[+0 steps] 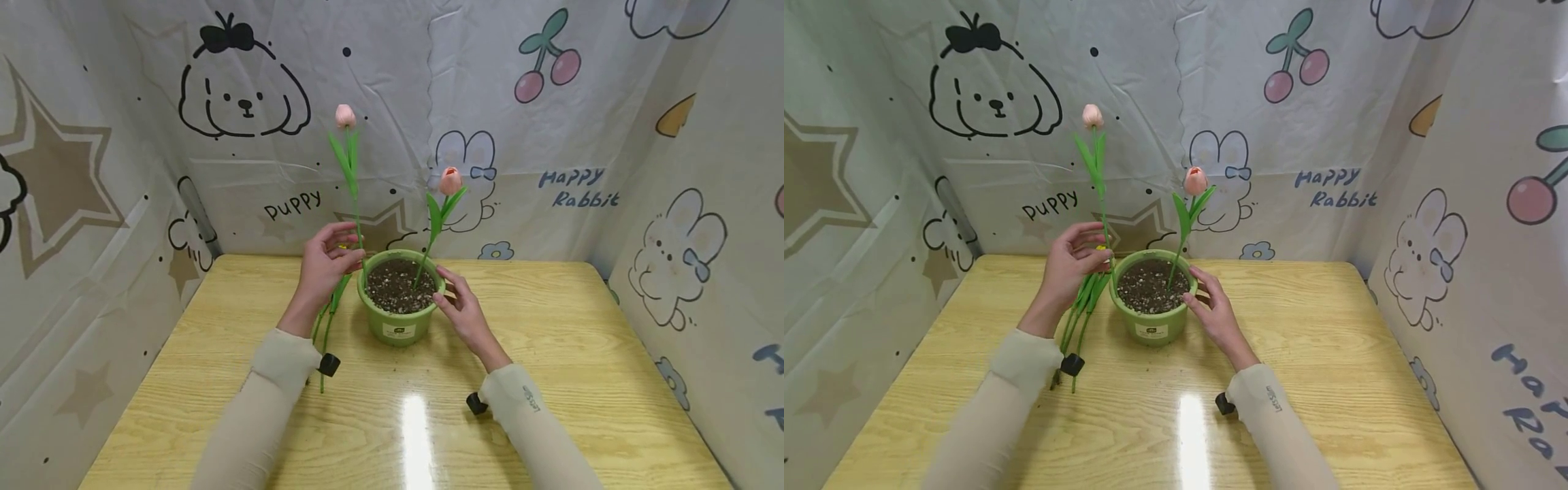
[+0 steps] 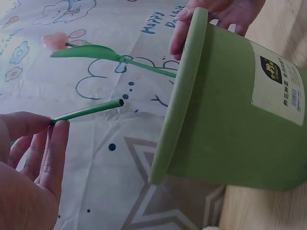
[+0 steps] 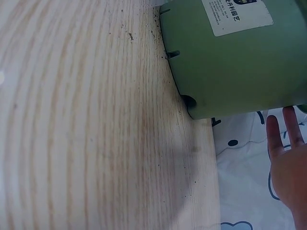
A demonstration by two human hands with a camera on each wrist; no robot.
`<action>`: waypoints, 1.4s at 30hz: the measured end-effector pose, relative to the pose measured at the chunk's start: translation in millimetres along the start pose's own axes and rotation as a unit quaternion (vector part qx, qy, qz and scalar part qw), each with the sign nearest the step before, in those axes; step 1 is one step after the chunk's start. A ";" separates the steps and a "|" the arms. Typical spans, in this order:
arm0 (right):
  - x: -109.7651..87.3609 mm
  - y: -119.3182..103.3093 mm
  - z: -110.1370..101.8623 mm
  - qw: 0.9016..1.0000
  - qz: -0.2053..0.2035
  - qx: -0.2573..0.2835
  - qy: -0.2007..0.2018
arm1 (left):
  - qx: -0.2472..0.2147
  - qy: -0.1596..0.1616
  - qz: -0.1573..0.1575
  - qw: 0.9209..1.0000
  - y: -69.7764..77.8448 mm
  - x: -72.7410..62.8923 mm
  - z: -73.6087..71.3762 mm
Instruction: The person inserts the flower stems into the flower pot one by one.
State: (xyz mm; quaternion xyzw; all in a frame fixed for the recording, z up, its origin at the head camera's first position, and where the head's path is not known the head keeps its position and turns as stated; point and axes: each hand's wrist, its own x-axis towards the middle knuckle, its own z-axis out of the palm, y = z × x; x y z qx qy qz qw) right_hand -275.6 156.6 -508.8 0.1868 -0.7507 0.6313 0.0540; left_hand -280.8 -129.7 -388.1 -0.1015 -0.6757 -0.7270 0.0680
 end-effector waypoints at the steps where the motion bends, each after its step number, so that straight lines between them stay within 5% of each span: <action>1: 0.1 0.3 -0.2 1.000 0.000 0.001 0.001 | 0.000 0.001 0.003 1.000 -1.5 2.8 3.1; 23: 1.0 2.6 -0.7 1.000 -0.009 0.005 0.003 | 0.017 0.003 0.038 0.999 -29.0 39.0 49.5; 42: 0.0 7.5 -0.9 1.000 -0.013 -0.006 0.000 | 0.123 -0.003 0.082 0.989 -51.1 40.9 68.4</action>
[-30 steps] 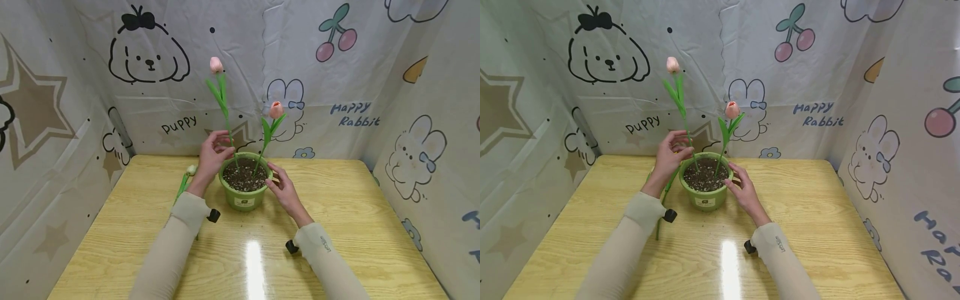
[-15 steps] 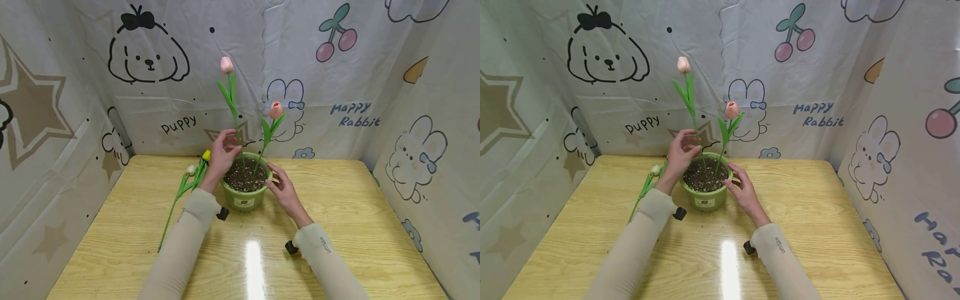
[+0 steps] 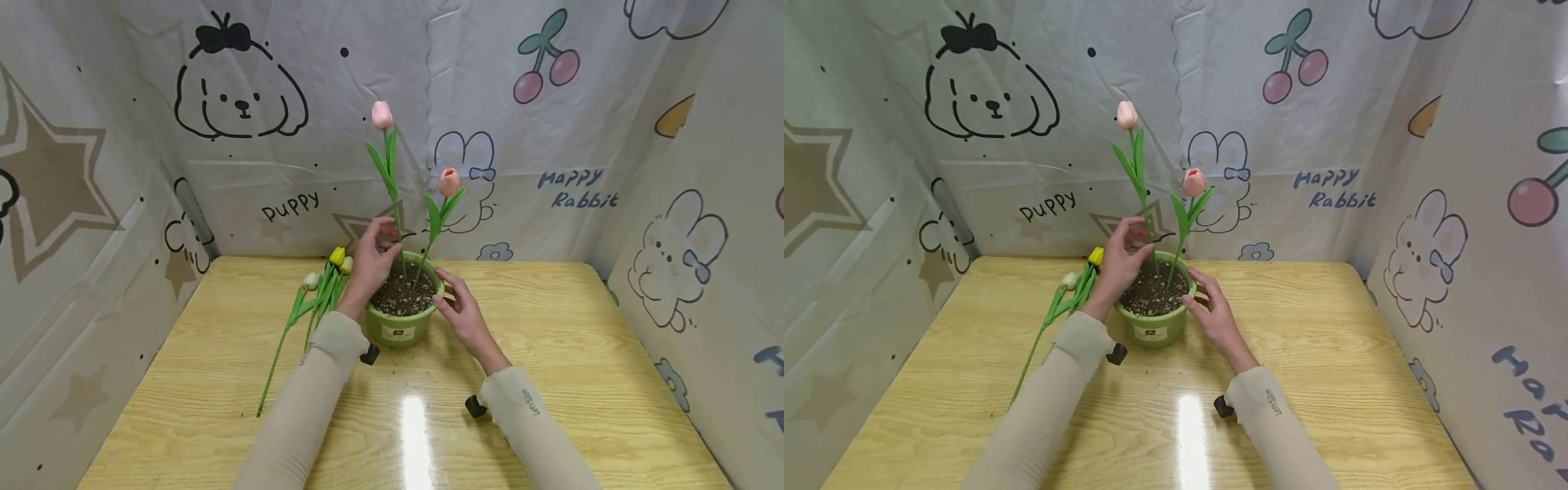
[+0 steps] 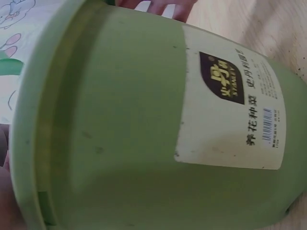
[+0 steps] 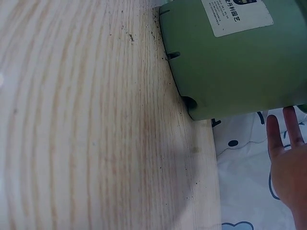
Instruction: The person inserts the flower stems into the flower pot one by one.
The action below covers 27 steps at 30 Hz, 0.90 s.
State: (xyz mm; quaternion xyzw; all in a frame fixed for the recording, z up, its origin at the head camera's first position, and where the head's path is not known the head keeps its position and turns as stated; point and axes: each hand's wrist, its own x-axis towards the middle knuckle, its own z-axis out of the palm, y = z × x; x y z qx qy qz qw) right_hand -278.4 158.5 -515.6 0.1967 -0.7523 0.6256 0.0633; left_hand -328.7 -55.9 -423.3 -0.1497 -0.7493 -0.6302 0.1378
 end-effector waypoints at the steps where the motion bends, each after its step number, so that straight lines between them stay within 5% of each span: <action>1: 0.0 -0.1 0.2 1.000 0.000 0.001 0.000 | 0.004 0.002 0.002 1.000 -0.4 -0.4 0.5; 15: 0.2 -3.2 0.7 1.000 0.006 0.013 -0.002 | 0.043 0.002 0.023 0.999 -7.8 -0.8 6.8; 27: 1.0 -1.5 -0.2 1.000 0.004 0.014 -0.004 | 0.076 -0.014 0.011 0.997 -7.2 -2.3 8.7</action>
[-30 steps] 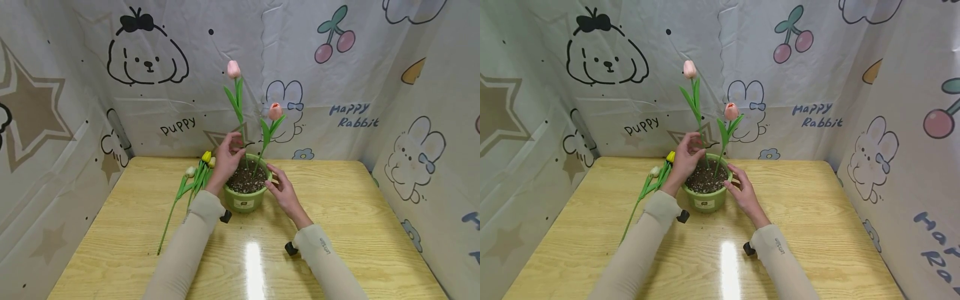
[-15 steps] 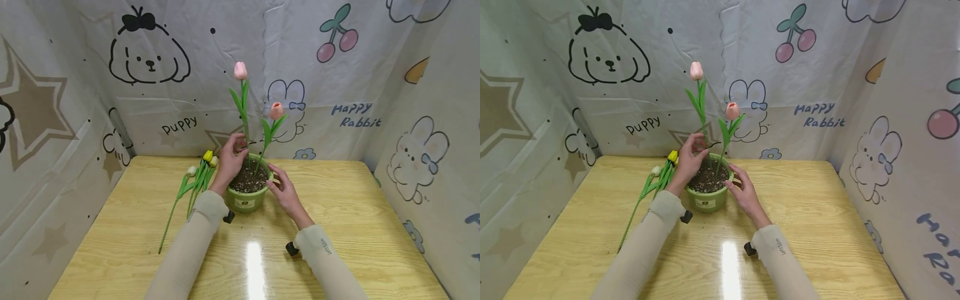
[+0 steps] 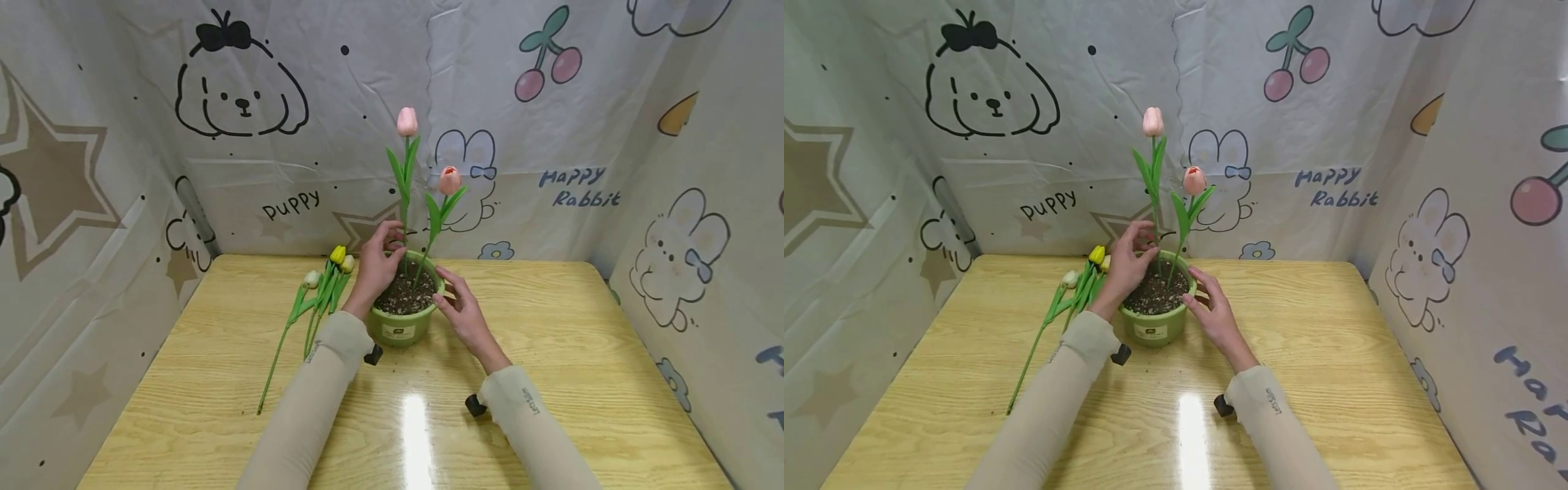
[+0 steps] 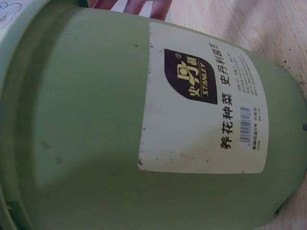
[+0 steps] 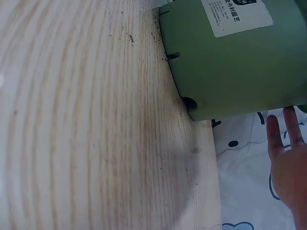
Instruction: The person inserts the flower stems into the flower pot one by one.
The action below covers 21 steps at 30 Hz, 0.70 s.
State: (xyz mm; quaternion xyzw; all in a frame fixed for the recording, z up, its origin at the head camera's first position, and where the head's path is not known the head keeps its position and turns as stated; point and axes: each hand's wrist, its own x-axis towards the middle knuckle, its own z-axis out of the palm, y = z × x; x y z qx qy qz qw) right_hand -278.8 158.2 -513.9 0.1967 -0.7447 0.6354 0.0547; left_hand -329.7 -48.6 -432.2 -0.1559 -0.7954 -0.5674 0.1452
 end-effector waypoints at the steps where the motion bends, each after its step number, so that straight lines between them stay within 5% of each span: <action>1: 0.1 -0.1 0.1 1.000 0.001 -0.002 0.001 | 0.004 -0.002 0.000 1.000 -0.1 0.4 0.1; 21: 2.3 0.0 3.2 1.000 0.010 -0.004 0.012 | 0.065 -0.048 -0.013 0.997 -8.1 5.5 4.5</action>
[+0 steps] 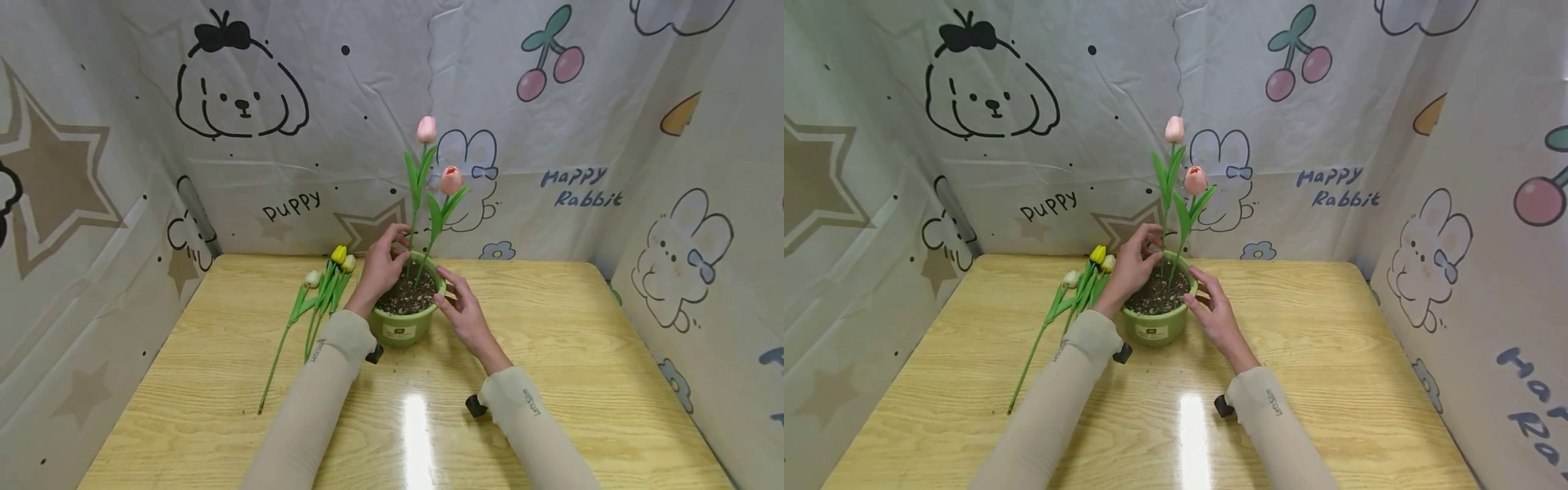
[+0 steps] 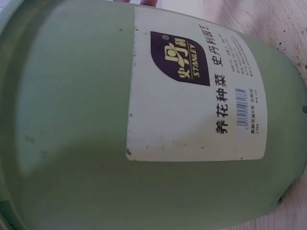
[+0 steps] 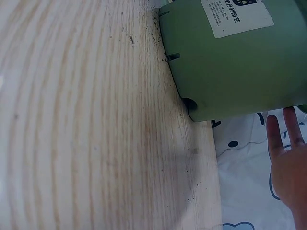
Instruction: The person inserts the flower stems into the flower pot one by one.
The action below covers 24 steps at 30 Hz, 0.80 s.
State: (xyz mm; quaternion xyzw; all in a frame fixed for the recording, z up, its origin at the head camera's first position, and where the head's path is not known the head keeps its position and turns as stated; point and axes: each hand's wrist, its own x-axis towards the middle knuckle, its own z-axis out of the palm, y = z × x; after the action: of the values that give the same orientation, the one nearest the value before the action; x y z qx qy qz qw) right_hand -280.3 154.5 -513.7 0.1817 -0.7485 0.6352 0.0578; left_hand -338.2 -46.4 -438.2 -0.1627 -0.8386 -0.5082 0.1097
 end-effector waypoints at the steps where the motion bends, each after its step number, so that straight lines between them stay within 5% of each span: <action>1: 0.1 0.1 0.0 1.000 -0.001 0.000 0.000 | 0.002 -0.001 -0.002 1.000 0.0 0.1 0.0; 24: -0.6 0.0 0.7 1.000 -0.007 0.006 0.000 | 0.049 -0.031 -0.026 0.998 1.6 -0.9 0.6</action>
State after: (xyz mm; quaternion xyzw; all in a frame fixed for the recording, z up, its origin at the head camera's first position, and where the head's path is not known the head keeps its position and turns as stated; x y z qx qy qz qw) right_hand -279.6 154.0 -514.0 0.1875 -0.7435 0.6390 0.0613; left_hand -336.7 -45.2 -437.5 -0.1513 -0.8696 -0.4635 0.0782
